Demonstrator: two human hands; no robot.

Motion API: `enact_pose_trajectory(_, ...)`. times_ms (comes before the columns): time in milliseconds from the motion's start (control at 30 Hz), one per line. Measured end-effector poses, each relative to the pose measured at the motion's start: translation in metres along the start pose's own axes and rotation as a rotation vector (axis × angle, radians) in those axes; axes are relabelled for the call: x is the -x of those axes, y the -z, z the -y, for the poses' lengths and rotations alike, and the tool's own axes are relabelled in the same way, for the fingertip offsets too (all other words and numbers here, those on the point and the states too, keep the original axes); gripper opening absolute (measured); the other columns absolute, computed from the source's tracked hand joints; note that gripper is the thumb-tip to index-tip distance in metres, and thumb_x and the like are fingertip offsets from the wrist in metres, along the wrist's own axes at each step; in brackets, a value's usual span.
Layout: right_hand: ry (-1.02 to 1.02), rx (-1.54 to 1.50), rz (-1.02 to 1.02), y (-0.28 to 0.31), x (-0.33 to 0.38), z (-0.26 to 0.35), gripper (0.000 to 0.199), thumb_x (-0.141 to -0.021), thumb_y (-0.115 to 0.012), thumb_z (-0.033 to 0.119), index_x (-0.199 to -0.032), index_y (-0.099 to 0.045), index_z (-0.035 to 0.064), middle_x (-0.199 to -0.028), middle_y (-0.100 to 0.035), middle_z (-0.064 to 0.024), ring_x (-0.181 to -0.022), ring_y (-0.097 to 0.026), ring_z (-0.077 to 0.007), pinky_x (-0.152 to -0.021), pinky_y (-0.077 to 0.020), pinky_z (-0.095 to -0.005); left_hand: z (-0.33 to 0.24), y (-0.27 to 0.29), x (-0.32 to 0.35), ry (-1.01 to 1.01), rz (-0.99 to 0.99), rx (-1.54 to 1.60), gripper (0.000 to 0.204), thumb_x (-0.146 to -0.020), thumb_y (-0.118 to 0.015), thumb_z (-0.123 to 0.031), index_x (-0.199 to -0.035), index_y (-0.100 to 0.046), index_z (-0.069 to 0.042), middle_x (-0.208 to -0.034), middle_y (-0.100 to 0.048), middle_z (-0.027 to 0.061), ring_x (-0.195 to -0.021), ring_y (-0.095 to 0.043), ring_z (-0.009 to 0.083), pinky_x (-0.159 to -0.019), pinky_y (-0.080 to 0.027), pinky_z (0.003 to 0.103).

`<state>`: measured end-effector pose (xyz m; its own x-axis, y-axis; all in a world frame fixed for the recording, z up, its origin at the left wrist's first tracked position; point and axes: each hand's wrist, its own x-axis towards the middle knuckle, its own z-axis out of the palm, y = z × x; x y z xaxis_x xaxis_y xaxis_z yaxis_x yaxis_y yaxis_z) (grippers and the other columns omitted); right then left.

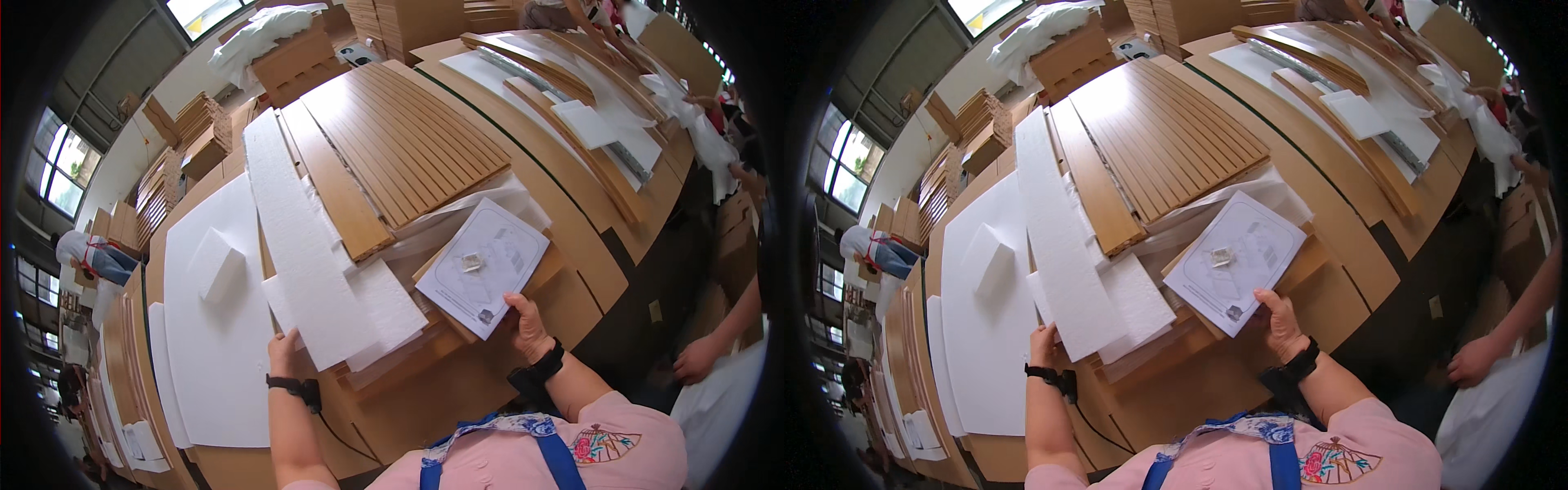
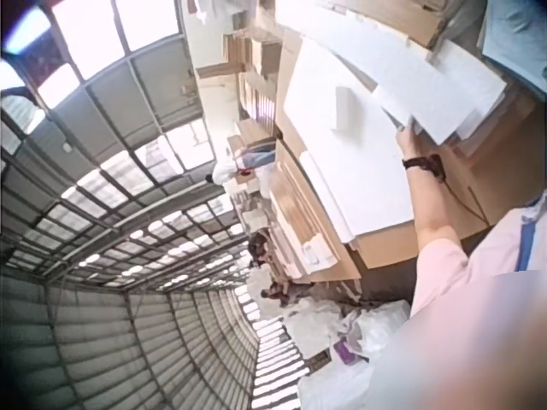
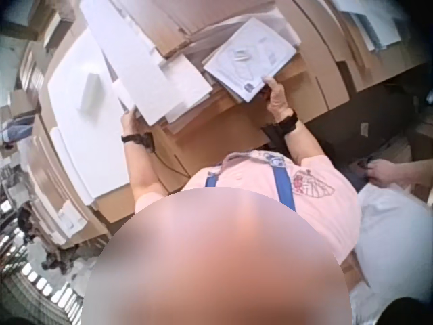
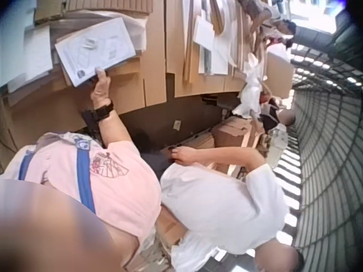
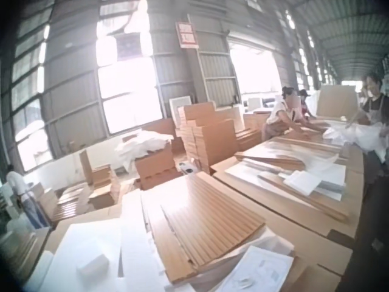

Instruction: Packing wooden furniture panels, foam padding, and instruction manuals into boxes.

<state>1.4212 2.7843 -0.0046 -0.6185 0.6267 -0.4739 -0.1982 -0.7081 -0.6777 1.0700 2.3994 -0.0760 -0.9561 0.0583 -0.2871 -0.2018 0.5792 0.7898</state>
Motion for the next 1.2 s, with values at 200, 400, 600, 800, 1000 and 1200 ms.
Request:
enact_pose_trajectory(200,-0.186,0.234,0.114,0.009,-0.002,0.028,0.054,-0.076,-0.065,0.035,-0.113,-0.054,-0.0034,-0.096,-0.063,-0.0138,-0.086,-0.063,-0.0250,-0.075,-0.0539,-0.0393,-0.164,0.031,0.081,-0.450,-0.289,0.218,0.029,-0.089,-0.061,-0.019,-0.107,-0.055,0.003,-0.087,-0.060,0.0079,-0.077,-0.057,0.0154,-0.067,-0.047,0.028)
enact_pose_trajectory(400,-0.180,0.205,0.153,0.007,-0.003,0.024,0.052,-0.077,-0.067,0.031,-0.112,-0.054,-0.0058,-0.099,-0.063,-0.0152,-0.086,-0.064,-0.0264,-0.076,-0.0543,-0.0397,-0.279,-0.144,0.132,-1.054,0.275,-0.556,0.042,-0.079,-0.067,-0.021,-0.118,-0.055,-0.011,-0.089,-0.059,0.0179,-0.085,-0.059,0.0347,-0.072,-0.047,0.042)
enact_pose_trajectory(600,-0.248,0.164,0.204,0.007,0.000,0.031,0.049,-0.080,-0.068,0.030,-0.111,-0.055,-0.0062,-0.102,-0.062,-0.0148,-0.089,-0.063,-0.0245,-0.078,-0.0540,-0.0386,-0.275,-0.182,0.124,-1.176,0.231,-0.688,0.036,-0.080,-0.064,-0.019,-0.113,-0.054,-0.010,-0.093,-0.054,0.0141,-0.090,-0.054,0.0328,-0.078,-0.043,0.041)
enact_pose_trajectory(800,-0.339,0.171,0.293,-0.015,-0.014,0.018,0.045,-0.084,-0.064,0.030,-0.112,-0.056,-0.0050,-0.102,-0.063,-0.0131,-0.089,-0.063,-0.0227,-0.078,-0.0537,-0.0372,-0.253,-0.196,0.115,-1.134,0.248,-0.613,0.041,-0.080,-0.061,-0.013,-0.118,-0.050,-0.001,-0.112,-0.047,0.0186,-0.108,-0.044,0.0349,-0.092,-0.037,0.042)
enact_pose_trajectory(1000,-0.544,0.357,0.368,-0.021,-0.023,0.024,0.053,-0.086,-0.057,0.047,-0.110,-0.057,-0.0002,-0.097,-0.064,-0.0146,-0.087,-0.064,-0.0249,-0.077,-0.0533,-0.0403,-0.246,-0.089,0.140,-1.033,-0.057,-0.417,0.047,-0.084,-0.064,-0.023,-0.124,-0.052,0.001,-0.131,-0.039,0.0222,-0.123,-0.038,0.0352,-0.100,-0.034,0.040)
enact_pose_trajectory(1200,-0.637,0.684,0.445,-0.009,-0.020,0.048,0.060,-0.091,-0.042,0.056,-0.114,-0.056,0.0020,-0.098,-0.064,-0.0146,-0.086,-0.064,-0.0273,-0.071,-0.0531,-0.0381,-0.154,0.083,0.037,-0.323,-0.358,-0.135,0.058,-0.082,-0.067,-0.037,-0.117,-0.054,0.008,-0.109,-0.056,0.0212,-0.094,-0.056,0.0274,-0.082,-0.046,0.033)
